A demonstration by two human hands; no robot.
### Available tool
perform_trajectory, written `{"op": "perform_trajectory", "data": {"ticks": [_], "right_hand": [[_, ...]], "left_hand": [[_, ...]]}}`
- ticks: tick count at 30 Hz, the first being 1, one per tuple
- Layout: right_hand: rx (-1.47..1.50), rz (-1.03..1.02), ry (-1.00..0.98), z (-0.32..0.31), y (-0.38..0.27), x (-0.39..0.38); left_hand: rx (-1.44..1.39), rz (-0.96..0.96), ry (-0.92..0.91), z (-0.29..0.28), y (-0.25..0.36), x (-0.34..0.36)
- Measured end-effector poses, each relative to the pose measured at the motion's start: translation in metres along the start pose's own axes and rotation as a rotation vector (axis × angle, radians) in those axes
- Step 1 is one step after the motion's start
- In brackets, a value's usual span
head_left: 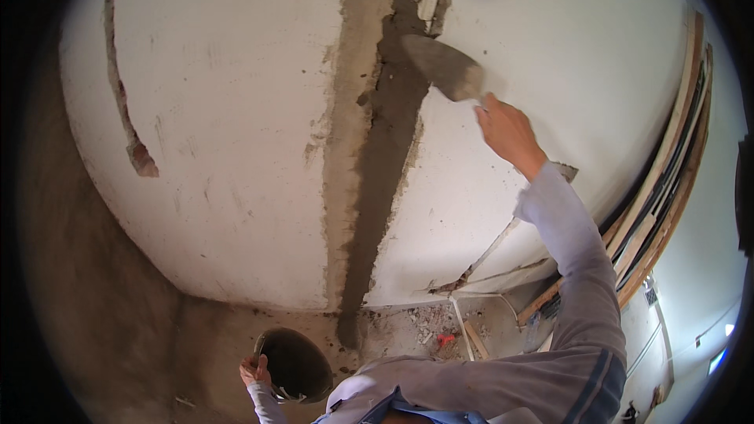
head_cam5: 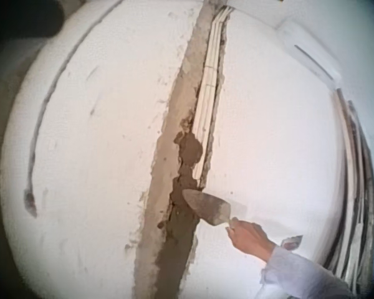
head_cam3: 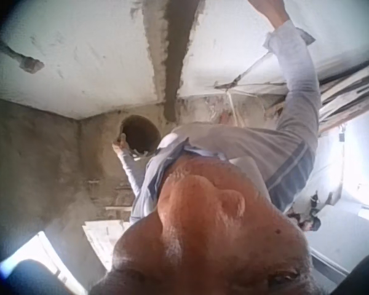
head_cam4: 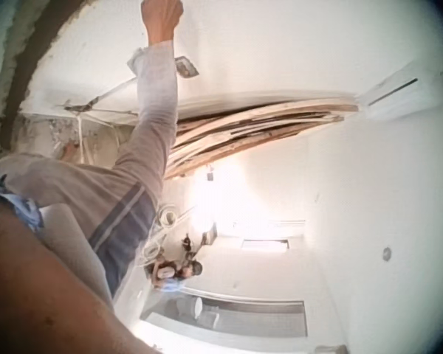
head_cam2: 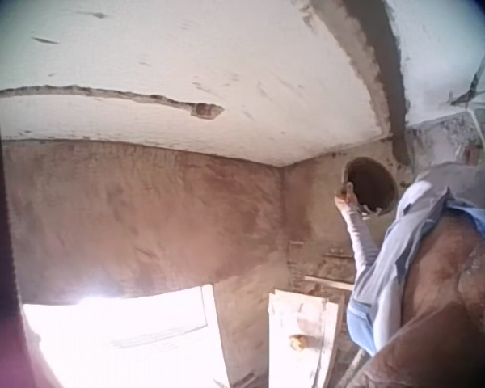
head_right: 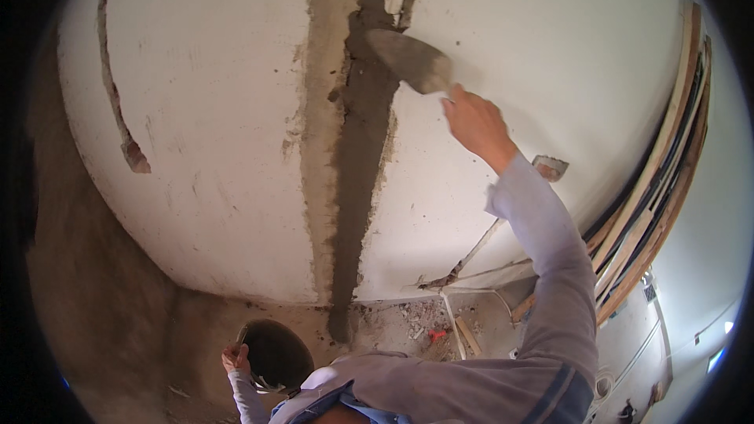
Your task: The person applies plaster to a vertical groove in an unfinished wall using a trowel and mortar from a bucket.
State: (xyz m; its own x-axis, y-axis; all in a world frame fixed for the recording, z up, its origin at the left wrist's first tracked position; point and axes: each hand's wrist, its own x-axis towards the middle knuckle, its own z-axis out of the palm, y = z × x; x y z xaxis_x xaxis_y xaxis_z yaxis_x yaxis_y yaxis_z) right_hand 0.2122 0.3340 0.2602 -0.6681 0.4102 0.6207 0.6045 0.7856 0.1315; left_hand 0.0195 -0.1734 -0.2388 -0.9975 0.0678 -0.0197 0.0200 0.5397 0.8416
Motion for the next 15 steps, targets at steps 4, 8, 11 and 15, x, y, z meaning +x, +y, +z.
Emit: {"op": "perform_trajectory", "data": {"ticks": [4, 8, 11, 15], "right_hand": [[0.039, 0.031, 0.093, 0.020, 0.012, 0.020], [0.396, 0.233, 0.040, 0.039, -0.001, 0.001], [0.551, 0.178, 0.063, 0.051, -0.048, 0.012], [0.665, 0.250, 0.081, 0.076, -0.077, 0.039]], "left_hand": [[0.025, 0.129, 0.074, -0.001, 0.020, 0.005], [0.085, 0.099, -0.027, 0.011, 0.027, 0.010], [0.076, 0.072, -0.047, 0.004, 0.037, 0.023], [0.047, 0.169, 0.031, 0.014, 0.032, 0.026]]}}
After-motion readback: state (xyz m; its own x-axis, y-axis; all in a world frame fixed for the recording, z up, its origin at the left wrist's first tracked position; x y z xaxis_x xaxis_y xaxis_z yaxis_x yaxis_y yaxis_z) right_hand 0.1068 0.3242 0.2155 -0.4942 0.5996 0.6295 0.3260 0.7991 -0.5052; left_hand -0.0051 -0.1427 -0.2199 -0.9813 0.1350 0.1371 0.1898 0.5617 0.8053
